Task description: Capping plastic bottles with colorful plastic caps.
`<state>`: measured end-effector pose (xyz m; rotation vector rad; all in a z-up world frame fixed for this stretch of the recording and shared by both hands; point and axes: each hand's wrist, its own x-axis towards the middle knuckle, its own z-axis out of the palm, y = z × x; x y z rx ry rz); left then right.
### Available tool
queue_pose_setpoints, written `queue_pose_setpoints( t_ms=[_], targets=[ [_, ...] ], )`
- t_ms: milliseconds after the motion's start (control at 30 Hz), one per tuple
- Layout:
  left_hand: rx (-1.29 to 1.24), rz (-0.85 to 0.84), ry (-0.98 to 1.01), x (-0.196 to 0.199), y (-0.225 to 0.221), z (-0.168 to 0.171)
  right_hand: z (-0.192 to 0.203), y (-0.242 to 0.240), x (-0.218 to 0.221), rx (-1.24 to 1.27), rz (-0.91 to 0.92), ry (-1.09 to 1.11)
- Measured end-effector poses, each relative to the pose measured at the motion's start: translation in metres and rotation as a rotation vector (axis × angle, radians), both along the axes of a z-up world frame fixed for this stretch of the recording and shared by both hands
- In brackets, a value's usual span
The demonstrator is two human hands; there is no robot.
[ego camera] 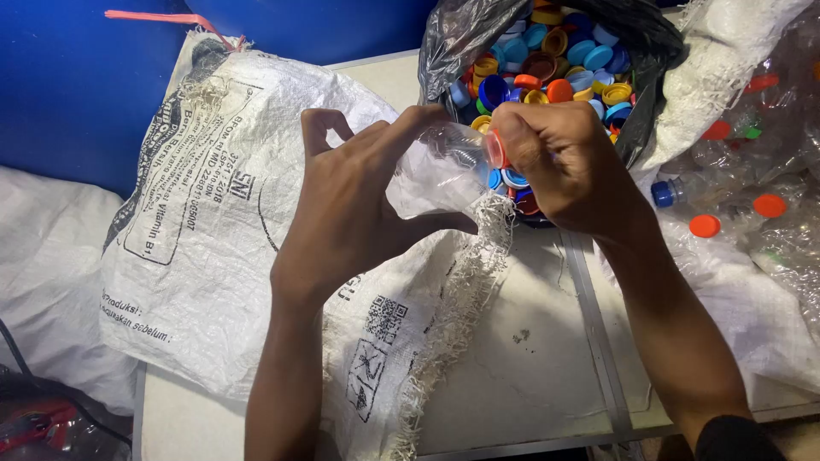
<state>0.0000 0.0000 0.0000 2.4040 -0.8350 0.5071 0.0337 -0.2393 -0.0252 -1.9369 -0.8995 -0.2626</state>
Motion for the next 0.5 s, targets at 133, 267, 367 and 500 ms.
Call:
queue_pose_setpoints(
  t_ms=[133,267,367,500],
  targets=[
    [-0.072,-0.019,0.000,0.002,-0.004,-0.009,0.003,-0.006,0.000,0.028,0.026,0.031],
    [-0.021,0.027,-0.097,0.002,-0.008,-0.010,0.004,-0.011,0.000,-0.041,-0.109,0.074],
    [0.021,0.054,-0.128,0.000,-0.010,-0.007,0.017,-0.009,-0.011,0.003,-0.054,0.009],
    [0.045,0.043,-0.131,-0.002,-0.018,-0.005,0.032,-0.016,-0.026,-0.025,0.005,-0.025]
  ],
)
